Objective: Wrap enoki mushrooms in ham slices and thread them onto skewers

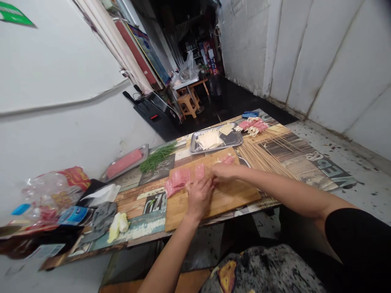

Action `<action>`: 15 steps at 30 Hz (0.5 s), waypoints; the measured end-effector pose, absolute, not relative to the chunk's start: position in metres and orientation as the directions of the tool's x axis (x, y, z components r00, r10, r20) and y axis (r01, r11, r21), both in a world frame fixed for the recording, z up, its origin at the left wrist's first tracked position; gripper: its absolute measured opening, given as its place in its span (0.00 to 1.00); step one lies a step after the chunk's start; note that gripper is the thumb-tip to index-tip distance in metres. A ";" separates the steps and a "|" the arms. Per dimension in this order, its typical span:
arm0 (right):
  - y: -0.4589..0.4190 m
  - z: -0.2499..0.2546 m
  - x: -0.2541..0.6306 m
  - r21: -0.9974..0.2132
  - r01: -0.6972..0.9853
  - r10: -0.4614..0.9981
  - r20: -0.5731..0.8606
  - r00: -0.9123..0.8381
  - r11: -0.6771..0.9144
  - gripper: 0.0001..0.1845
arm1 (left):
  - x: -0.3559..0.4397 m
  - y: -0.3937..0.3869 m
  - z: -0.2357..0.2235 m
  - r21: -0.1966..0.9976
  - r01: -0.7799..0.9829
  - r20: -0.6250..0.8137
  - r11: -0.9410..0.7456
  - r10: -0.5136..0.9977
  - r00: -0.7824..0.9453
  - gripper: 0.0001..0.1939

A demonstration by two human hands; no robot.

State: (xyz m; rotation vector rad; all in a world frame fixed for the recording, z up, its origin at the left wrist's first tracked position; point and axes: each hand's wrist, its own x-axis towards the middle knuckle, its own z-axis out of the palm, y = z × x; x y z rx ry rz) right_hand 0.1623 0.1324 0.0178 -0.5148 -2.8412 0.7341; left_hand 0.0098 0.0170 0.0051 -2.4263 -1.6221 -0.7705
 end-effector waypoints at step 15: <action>0.105 0.045 0.279 -0.269 0.873 0.914 0.129 -0.386 0.407 0.16 | 0.012 0.020 0.002 0.169 0.842 0.468 -0.512 0.794 0.388 0.11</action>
